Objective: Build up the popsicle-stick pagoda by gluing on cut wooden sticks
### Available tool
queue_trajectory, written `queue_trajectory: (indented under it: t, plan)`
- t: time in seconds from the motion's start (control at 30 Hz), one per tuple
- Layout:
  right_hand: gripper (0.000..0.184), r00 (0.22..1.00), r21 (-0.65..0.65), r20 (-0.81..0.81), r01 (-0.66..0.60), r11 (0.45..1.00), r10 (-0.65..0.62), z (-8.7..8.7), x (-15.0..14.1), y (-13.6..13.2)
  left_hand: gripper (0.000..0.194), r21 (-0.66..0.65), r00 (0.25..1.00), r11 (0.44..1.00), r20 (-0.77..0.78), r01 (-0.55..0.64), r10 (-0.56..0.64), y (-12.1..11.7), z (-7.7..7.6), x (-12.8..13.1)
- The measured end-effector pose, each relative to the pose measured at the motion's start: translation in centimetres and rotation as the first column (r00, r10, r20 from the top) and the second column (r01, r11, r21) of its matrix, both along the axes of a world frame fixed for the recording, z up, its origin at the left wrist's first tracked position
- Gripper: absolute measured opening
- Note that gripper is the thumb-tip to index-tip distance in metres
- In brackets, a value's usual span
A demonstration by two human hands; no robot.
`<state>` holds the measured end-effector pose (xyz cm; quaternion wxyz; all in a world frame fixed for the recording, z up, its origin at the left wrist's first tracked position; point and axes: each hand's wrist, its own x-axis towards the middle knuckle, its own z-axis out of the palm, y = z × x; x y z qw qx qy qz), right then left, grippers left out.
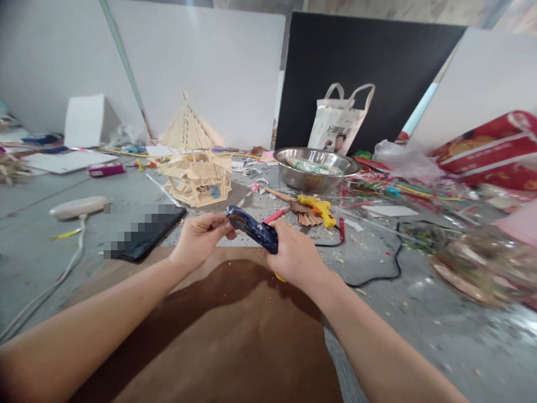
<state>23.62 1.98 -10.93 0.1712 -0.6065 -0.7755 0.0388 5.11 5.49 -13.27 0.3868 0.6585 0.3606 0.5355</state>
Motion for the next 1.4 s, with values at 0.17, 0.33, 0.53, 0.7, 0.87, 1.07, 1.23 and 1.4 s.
queue_trajectory:
  t: [0.17, 0.33, 0.53, 0.7, 0.87, 1.07, 1.23, 1.4]
  plan:
    - [0.033, 1.000, 0.007, 0.010, 0.009, 1.000, -0.009, 0.04, -0.02, -0.01, 0.016, -0.014, 1.000, 1.000, 0.016, 0.002, -0.002, -0.09, 0.04, 0.05]
    - [0.033, 1.000, 0.019, 0.021, 0.015, 1.000, -0.016, 0.00, -0.08, -0.01, 0.016, -0.039, 0.999, 0.999, 0.050, 0.014, -0.012, -0.13, 0.04, 0.13]
    - [0.033, 0.999, 0.020, 0.030, 0.018, 1.000, -0.019, 0.21, -0.18, -0.13, 0.016, -0.041, 0.998, 0.999, 0.056, 0.018, -0.016, -0.14, -0.05, 0.16]
    - [0.032, 0.999, 0.023, 0.039, 0.023, 0.999, -0.024, 0.20, -0.16, -0.07, 0.018, -0.053, 0.998, 0.998, 0.059, 0.025, -0.022, -0.26, 0.06, 0.14]
    - [0.027, 0.997, 0.019, 0.057, 0.041, 0.999, -0.042, 0.21, -0.15, -0.04, 0.018, -0.062, 0.997, 0.998, 0.068, 0.026, -0.022, -0.30, 0.11, 0.19]
    - [0.027, 0.995, 0.032, 0.086, 0.044, 0.999, -0.047, 0.23, -0.11, -0.02, 0.018, -0.064, 0.997, 0.997, 0.068, 0.033, -0.029, -0.27, -0.03, 0.15]
    - [0.028, 0.993, 0.041, 0.105, 0.046, 0.998, -0.050, 0.24, -0.10, -0.10, 0.017, -0.060, 0.998, 0.998, 0.052, 0.030, -0.027, -0.30, -0.01, 0.12]
    - [0.031, 0.990, 0.018, 0.125, 0.064, 0.998, -0.066, 0.41, -0.09, -0.13, 0.017, -0.069, 0.998, 0.997, 0.058, 0.040, -0.036, -0.30, -0.04, 0.18]
